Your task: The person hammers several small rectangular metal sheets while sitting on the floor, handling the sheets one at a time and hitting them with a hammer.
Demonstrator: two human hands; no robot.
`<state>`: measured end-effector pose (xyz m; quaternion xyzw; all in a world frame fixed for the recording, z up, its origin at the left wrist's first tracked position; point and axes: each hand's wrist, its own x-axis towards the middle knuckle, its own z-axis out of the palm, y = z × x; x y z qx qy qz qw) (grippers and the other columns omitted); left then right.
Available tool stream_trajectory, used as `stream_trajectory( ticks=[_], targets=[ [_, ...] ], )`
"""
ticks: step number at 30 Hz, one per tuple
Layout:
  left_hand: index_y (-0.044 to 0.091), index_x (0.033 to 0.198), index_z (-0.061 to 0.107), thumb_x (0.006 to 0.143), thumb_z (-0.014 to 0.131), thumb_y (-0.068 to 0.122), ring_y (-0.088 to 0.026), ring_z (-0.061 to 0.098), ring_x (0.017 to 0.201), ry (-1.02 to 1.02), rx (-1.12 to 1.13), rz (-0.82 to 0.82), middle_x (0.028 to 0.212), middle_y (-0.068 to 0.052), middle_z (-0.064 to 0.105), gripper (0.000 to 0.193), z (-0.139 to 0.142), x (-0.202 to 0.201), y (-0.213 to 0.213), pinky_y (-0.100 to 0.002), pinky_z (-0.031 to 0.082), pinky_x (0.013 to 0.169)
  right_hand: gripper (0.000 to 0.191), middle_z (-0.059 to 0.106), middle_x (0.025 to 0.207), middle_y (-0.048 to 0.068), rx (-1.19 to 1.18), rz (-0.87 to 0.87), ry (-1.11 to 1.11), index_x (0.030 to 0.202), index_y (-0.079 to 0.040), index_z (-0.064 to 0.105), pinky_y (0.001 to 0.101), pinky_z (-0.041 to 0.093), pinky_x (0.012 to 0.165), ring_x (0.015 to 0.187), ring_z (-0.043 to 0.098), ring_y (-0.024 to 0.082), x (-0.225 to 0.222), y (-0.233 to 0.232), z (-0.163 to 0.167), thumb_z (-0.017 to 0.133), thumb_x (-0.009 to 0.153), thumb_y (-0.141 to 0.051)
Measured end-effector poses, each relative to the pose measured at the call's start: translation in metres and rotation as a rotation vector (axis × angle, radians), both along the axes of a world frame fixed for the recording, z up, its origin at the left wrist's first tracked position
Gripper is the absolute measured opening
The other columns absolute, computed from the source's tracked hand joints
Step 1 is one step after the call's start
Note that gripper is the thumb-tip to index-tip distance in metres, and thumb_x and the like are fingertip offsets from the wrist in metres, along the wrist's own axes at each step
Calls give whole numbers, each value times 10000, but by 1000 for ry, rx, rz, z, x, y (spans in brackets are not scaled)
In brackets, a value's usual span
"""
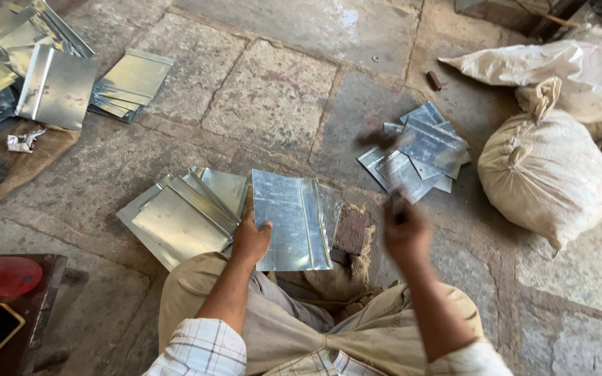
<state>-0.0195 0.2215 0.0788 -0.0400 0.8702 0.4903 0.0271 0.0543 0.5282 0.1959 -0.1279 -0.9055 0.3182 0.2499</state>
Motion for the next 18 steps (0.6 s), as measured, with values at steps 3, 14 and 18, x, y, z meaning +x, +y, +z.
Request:
stream_trajectory(
  ticks=[3, 14, 18],
  targets=[
    [41, 1254, 633, 870, 682, 216, -400, 687, 1100, -55, 10, 11, 1158, -218, 728, 425, -5, 1, 0, -452, 524, 959, 228, 568, 789, 28, 226, -4, 455, 939, -83, 601, 328, 421, 638, 693, 497, 163, 1, 30, 81, 756, 1092, -151],
    [79, 1442, 521, 875, 664, 172, -389, 678, 1150, -19, 78, -5, 1239, -223, 703, 593, 13, 2, 0, -432, 521, 992, 247, 654, 798, 100, 43, 143, 165, 1239, -62, 625, 315, 463, 536, 606, 574, 181, 25, -18, -60, 554, 1085, -241],
    [123, 1473, 482, 895, 647, 204, -372, 683, 1130, -128, 37, -1, 1253, -200, 693, 607, 20, 2, 1, -435, 521, 969, 338, 702, 716, 84, -282, -18, -632, 1328, -182, 645, 364, 454, 459, 521, 539, 192, 19, -27, -90, 568, 1016, -288]
  ],
)
